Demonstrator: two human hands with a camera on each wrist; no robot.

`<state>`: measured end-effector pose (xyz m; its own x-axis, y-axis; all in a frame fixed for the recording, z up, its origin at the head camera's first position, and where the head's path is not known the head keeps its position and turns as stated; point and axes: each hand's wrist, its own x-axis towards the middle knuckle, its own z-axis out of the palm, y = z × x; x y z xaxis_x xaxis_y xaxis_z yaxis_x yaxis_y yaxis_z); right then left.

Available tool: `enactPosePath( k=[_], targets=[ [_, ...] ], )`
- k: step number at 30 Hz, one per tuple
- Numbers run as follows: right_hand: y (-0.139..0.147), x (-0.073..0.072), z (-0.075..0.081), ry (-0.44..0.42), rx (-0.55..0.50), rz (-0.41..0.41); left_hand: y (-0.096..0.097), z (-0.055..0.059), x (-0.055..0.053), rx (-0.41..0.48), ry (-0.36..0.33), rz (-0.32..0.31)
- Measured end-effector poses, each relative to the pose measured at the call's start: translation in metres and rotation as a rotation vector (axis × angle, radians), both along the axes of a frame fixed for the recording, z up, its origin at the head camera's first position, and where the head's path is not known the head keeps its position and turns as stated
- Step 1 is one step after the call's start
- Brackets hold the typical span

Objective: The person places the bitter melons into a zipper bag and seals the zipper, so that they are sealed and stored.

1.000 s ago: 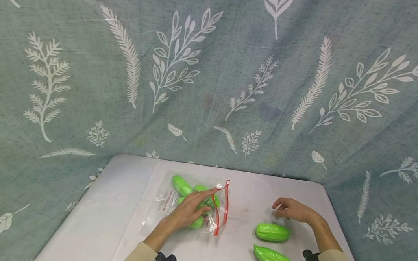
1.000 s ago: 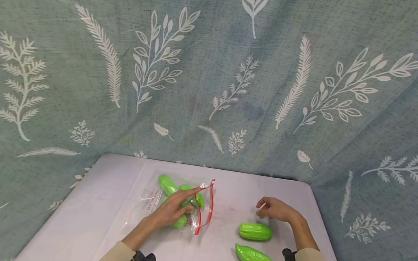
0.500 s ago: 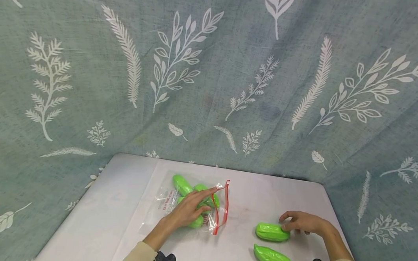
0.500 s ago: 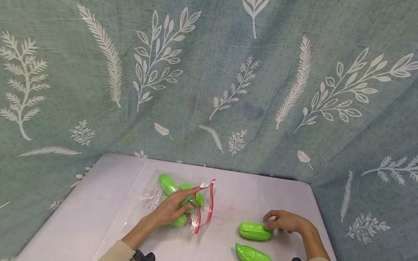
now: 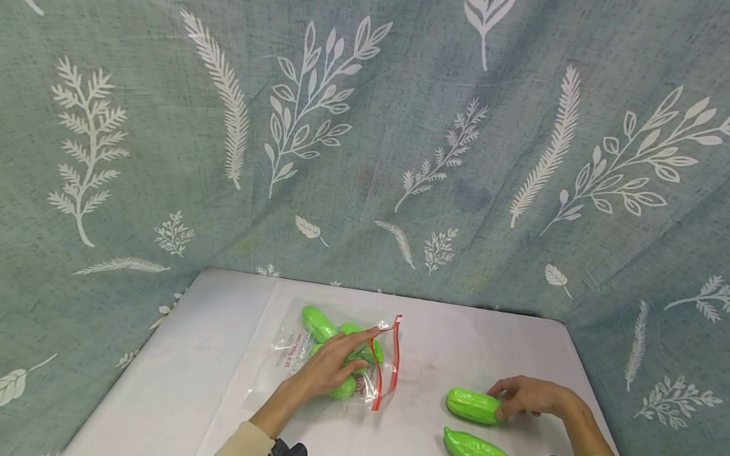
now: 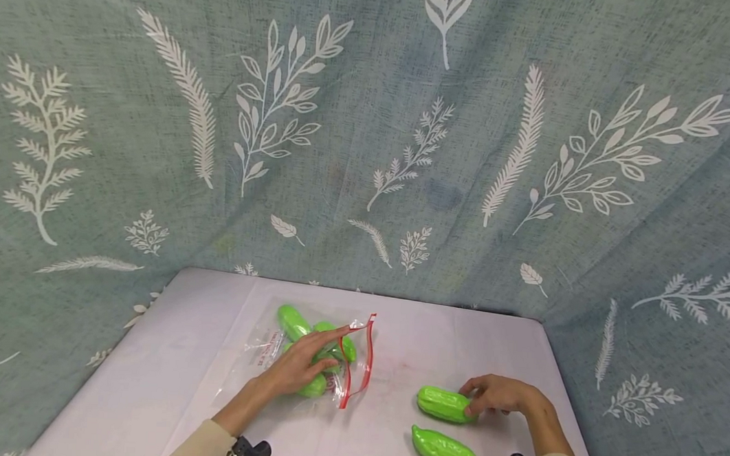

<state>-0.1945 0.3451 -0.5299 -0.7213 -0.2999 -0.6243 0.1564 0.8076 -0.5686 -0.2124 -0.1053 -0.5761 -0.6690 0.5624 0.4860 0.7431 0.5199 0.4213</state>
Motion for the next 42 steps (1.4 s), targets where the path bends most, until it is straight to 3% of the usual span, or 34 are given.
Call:
enactPosePath(
  k=[24, 33, 42],
  targets=[
    [0.001, -0.001, -0.003, -0.001, -0.065, 0.011, -0.001, -0.002, 0.001, 0.03, -0.021, -0.002],
    [-0.01, -0.009, 0.003, 0.024, -0.028, 0.029, -0.002, -0.002, 0.0, 0.02, -0.011, 0.0],
    [-0.026, -0.021, 0.013, 0.07, -0.056, 0.07, -0.002, -0.002, 0.0, 0.014, -0.005, -0.003]
  ],
)
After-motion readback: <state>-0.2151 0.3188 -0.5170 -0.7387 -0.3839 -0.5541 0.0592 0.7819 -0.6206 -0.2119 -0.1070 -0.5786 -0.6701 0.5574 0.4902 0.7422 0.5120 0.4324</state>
